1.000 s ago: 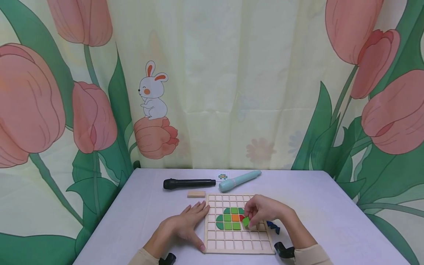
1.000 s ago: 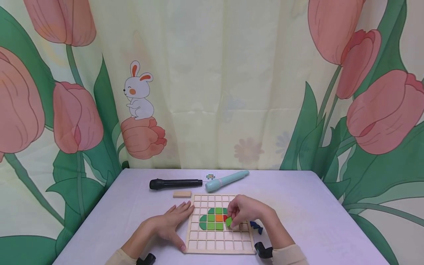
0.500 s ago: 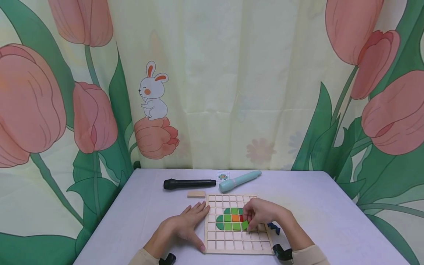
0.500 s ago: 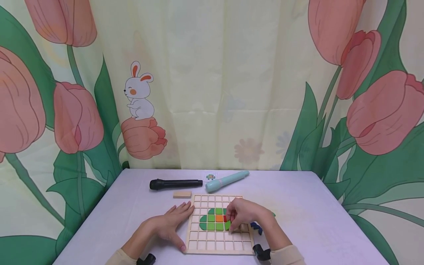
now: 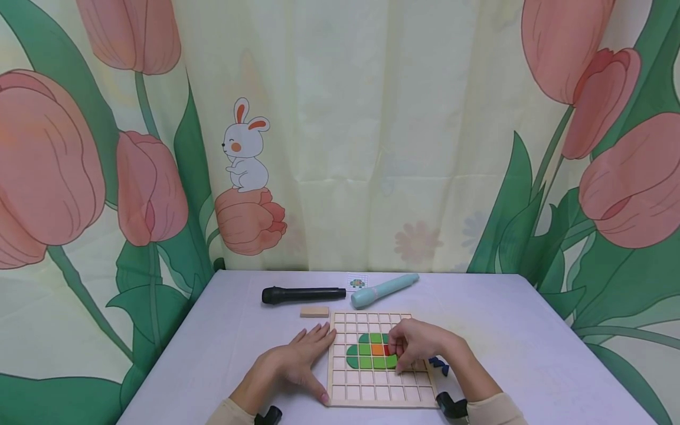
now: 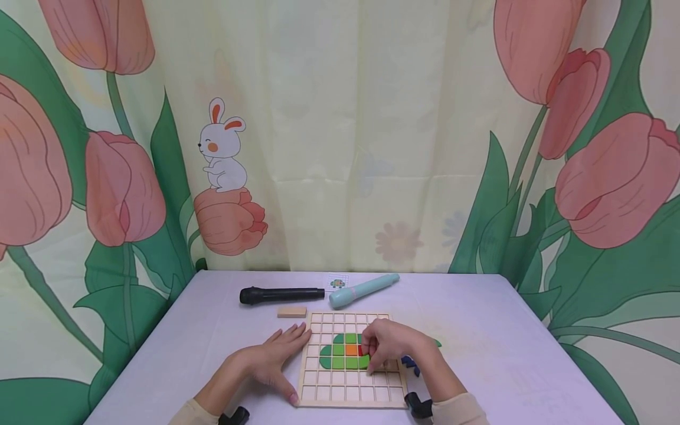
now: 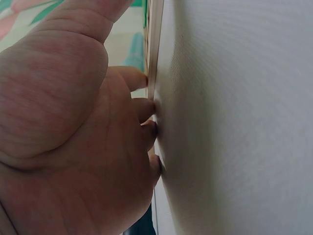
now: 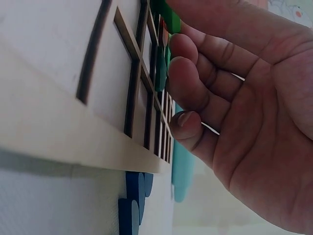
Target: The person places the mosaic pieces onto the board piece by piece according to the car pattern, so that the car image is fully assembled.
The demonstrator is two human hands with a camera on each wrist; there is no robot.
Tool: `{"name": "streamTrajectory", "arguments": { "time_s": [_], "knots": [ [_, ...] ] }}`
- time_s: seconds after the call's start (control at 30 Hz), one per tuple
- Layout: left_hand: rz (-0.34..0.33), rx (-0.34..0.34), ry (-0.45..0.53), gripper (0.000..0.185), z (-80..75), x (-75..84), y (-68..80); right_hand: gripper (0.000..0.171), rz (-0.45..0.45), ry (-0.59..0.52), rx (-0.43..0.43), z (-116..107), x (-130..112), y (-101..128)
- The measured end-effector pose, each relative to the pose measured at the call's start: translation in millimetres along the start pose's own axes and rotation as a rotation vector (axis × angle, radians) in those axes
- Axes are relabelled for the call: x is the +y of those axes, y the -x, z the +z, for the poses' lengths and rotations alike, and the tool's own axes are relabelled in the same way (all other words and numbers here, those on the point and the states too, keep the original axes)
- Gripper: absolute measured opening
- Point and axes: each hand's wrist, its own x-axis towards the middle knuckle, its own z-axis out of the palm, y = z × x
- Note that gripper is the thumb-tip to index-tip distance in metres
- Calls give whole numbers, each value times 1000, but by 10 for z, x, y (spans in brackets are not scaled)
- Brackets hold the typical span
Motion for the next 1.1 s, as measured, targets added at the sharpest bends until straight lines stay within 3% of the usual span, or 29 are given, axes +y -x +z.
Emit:
{"name": "streamTrajectory", "arguments": {
  "time_s": [0.27,0.63,1.1],
  "knots": [
    [7,-1,3,134,0,-3,1,22,-5,-2,22,-29,-10,13],
    [-1,4,9,134,-2,7,6,23,-13,7,198,-161,40,76],
    [7,10,-1,135,11,-16,-12,32,48,39,310,-367,256,257]
  ]
}}
